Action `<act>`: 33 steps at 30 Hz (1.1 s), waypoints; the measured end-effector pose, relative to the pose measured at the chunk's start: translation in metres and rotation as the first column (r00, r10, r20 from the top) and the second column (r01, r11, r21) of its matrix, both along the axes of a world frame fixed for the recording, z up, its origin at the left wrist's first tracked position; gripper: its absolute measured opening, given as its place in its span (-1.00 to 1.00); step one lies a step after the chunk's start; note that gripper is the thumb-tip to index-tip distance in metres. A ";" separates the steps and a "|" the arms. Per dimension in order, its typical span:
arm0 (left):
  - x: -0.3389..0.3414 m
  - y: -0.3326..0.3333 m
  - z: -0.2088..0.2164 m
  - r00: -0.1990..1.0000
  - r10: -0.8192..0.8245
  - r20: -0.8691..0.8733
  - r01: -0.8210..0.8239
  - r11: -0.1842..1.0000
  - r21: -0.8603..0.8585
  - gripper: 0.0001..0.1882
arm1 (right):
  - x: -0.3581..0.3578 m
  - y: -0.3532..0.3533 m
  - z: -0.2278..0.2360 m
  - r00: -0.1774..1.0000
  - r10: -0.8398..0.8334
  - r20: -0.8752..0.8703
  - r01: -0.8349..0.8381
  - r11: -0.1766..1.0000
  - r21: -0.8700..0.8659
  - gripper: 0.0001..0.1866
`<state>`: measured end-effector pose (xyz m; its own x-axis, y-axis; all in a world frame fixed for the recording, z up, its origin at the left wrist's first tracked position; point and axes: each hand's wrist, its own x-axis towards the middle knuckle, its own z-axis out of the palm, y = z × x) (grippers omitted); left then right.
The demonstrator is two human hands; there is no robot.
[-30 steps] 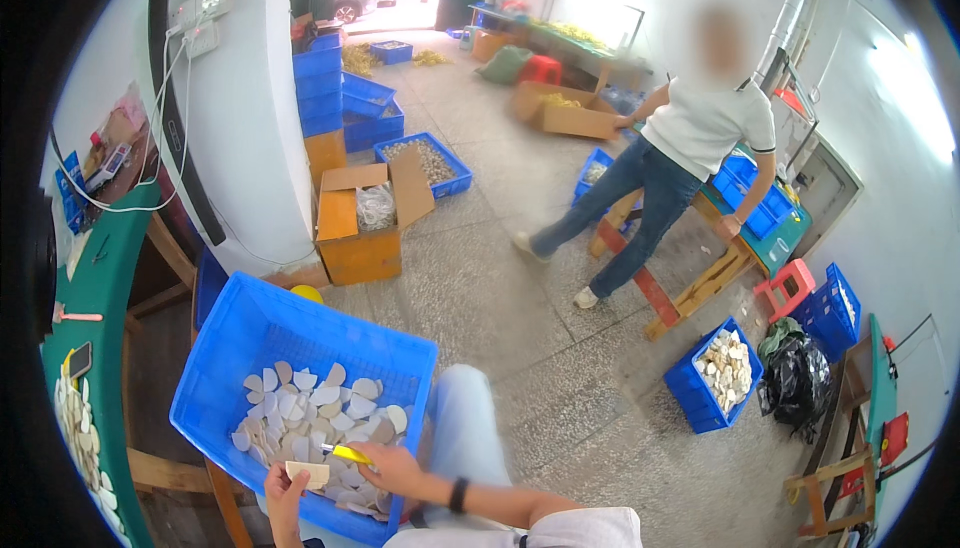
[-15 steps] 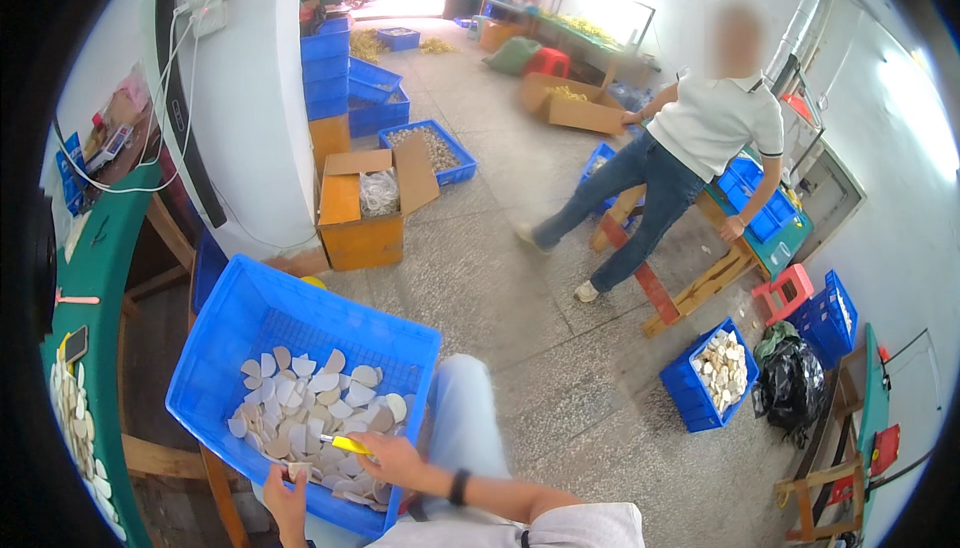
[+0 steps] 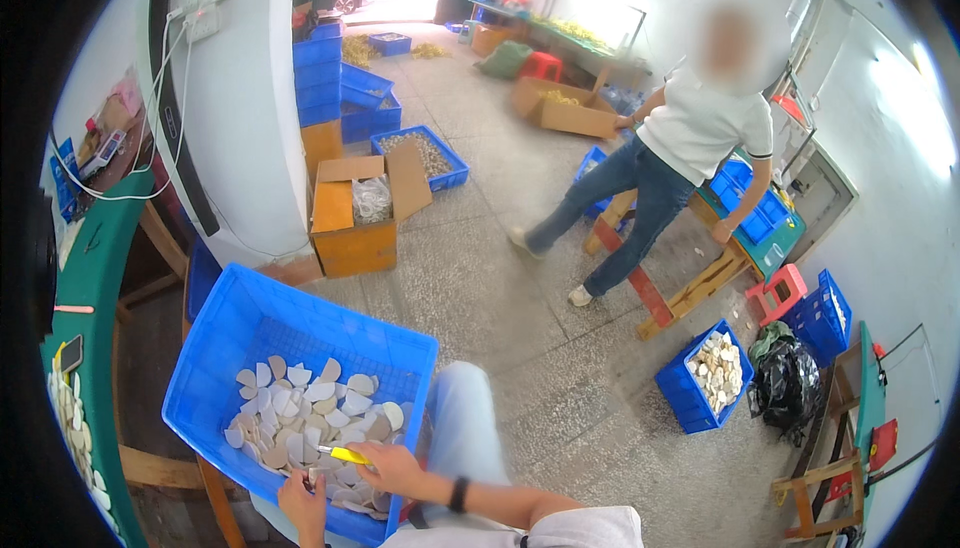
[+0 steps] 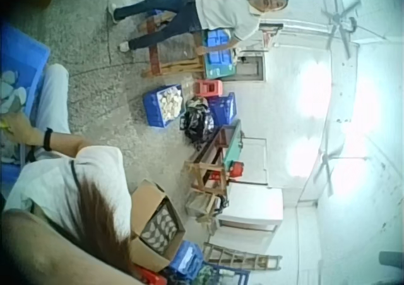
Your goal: The recorder uses a utility knife to scrape or clean white shell-like pieces retrieved from a blue crate in a workshop setting.
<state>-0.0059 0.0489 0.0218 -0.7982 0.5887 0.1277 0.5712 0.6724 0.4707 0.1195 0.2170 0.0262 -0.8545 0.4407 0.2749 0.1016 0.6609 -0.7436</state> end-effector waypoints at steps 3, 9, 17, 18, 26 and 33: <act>0.000 0.000 0.000 1.000 0.006 0.002 -0.006 1.000 0.010 -0.73 | -0.001 0.000 0.001 1.000 0.002 -0.029 -0.002 1.000 -0.005 -0.61; 0.001 0.000 0.000 1.000 0.010 -0.006 -0.010 1.000 0.011 -0.73 | -0.001 -0.001 0.006 1.000 0.010 -0.002 -0.010 0.999 -0.038 -0.60; 0.001 0.002 0.003 1.000 0.022 0.003 -0.022 1.000 -0.010 -0.73 | -0.002 0.000 0.003 0.999 0.002 -0.045 -0.001 1.000 0.001 -0.60; 0.001 0.002 0.003 1.000 0.016 -0.002 -0.016 1.000 -0.004 -0.73 | -0.002 0.000 0.001 0.997 -0.007 -0.081 0.010 0.999 0.036 -0.61; 0.001 0.002 0.004 1.000 0.013 0.017 -0.013 1.000 -0.003 -0.73 | -0.002 0.001 0.004 0.998 -0.001 -0.066 0.003 1.000 0.030 -0.60; 0.000 0.002 0.002 1.000 0.009 -0.012 -0.009 1.000 -0.004 -0.73 | -0.002 0.001 0.001 0.997 0.002 -0.071 0.000 1.000 0.025 -0.59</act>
